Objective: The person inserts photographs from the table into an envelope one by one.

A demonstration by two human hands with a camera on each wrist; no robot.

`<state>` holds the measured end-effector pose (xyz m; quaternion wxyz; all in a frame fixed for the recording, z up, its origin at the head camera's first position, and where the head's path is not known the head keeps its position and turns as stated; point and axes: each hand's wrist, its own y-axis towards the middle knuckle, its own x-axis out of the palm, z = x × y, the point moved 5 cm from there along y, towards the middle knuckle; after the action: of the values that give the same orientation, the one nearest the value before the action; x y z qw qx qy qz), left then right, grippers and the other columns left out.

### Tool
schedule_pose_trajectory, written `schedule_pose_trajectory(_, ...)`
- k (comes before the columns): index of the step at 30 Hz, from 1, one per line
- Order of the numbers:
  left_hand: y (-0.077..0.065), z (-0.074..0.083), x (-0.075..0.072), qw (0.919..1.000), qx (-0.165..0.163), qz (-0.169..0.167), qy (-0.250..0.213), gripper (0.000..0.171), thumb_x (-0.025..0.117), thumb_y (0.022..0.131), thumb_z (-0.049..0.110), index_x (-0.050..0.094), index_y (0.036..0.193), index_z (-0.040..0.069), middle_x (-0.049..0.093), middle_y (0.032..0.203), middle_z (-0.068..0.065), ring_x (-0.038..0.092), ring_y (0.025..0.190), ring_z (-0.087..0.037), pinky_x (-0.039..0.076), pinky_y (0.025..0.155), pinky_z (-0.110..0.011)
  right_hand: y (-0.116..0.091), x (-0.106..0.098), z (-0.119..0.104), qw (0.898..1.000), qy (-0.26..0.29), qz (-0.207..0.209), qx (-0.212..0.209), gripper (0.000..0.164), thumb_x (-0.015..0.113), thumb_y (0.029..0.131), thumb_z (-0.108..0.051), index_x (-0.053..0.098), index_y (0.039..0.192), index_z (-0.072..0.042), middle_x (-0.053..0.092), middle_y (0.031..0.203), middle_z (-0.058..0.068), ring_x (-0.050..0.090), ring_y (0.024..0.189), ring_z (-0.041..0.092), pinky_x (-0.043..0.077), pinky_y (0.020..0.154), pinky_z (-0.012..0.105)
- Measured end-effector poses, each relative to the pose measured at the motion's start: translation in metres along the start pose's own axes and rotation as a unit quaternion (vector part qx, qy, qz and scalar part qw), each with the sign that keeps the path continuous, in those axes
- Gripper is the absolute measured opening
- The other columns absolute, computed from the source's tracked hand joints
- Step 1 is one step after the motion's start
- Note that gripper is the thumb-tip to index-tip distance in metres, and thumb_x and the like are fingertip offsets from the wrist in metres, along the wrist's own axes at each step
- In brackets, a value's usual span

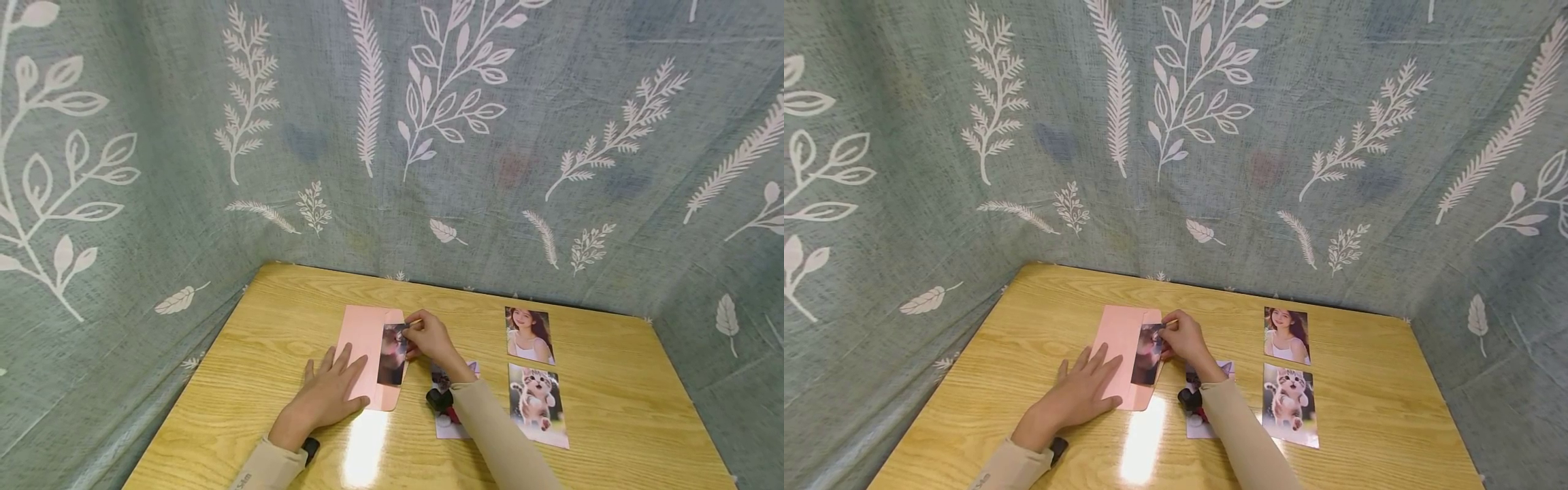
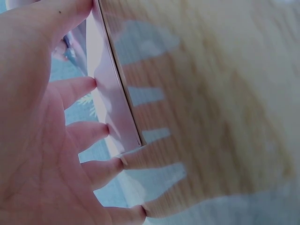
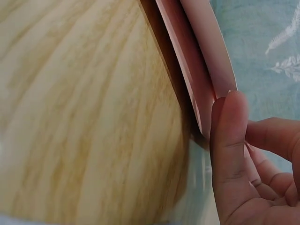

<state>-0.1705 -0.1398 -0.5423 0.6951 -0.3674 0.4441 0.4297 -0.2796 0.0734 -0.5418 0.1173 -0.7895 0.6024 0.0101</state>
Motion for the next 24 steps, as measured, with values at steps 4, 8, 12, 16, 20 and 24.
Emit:
schedule_pose_trajectory(4, 0.0, 0.0, 0.0, 1.0, 0.001, 0.0, 0.001, 0.079, 0.061, 0.093, 0.059, 0.034, 0.158, 0.024, 0.018, 0.164, -0.015, 0.011, 0.148, -0.045, 0.013, 0.106, -0.077, 0.001, 0.004, 0.0, 1.0, 0.006, -0.004, 0.01, 0.027, 0.063, 0.093, 0.007, 0.055, 0.119, 0.009, 0.063, 0.085, 0.016, 0.064, 0.053, 0.021, 0.059, 0.053, 0.042)
schedule_pose_trajectory(8, 0.0, 0.001, 0.001, 1.0, 0.001, 0.002, 0.006, 0.079, 0.061, 0.093, 0.059, 0.034, 0.158, 0.024, 0.018, 0.164, -0.015, 0.011, 0.148, -0.045, 0.013, 0.106, -0.077, 0.002, 0.006, 0.001, 1.0, 0.006, -0.009, 0.012, 0.026, 0.062, 0.094, 0.006, 0.054, 0.119, 0.009, 0.064, 0.084, 0.017, 0.063, 0.051, 0.02, 0.059, 0.053, 0.041)
schedule_pose_trajectory(12, 0.0, 0.001, 0.0, 0.9999, 0.0, 0.002, 0.01, 0.079, 0.061, 0.093, 0.06, 0.034, 0.158, 0.024, 0.018, 0.164, -0.015, 0.012, 0.148, -0.045, 0.014, 0.105, -0.077, 0.004, 0.01, 0.002, 1.0, 0.001, -0.013, 0.011, 0.025, 0.062, 0.094, 0.006, 0.055, 0.118, 0.008, 0.066, 0.082, 0.017, 0.063, 0.051, 0.02, 0.059, 0.052, 0.041)
schedule_pose_trajectory(16, 0.0, 0.001, -0.002, 1.0, -0.002, 0.0, 0.009, 0.079, 0.061, 0.093, 0.06, 0.034, 0.158, 0.024, 0.019, 0.164, -0.015, 0.013, 0.148, -0.045, 0.015, 0.105, -0.077, 0.006, 0.015, 0.002, 1.0, -0.003, -0.016, 0.011, 0.024, 0.062, 0.094, 0.006, 0.056, 0.117, 0.007, 0.065, 0.082, 0.016, 0.063, 0.052, 0.021, 0.058, 0.052, 0.041)
schedule_pose_trajectory(20, 0.0, 0.001, -0.002, 1.0, -0.002, -0.003, 0.008, 0.079, 0.06, 0.093, 0.06, 0.034, 0.158, 0.024, 0.018, 0.164, -0.015, 0.012, 0.148, -0.045, 0.015, 0.105, -0.077, 0.007, 0.019, 0.002, 1.0, -0.009, -0.013, 0.01, 0.024, 0.063, 0.094, 0.005, 0.056, 0.116, 0.006, 0.065, 0.083, 0.017, 0.064, 0.051, 0.021, 0.058, 0.05, 0.041)
schedule_pose_trajectory(24, 0.0, 0.0, -0.001, 0.9999, 0.0, -0.001, 0.011, 0.079, 0.06, 0.093, 0.06, 0.033, 0.159, 0.024, 0.018, 0.164, -0.015, 0.012, 0.148, -0.045, 0.014, 0.105, -0.077, 0.007, 0.023, 0.001, 1.0, -0.011, -0.011, 0.01, 0.024, 0.064, 0.093, 0.005, 0.057, 0.116, 0.006, 0.065, 0.082, 0.017, 0.064, 0.049, 0.022, 0.058, 0.049, 0.041)
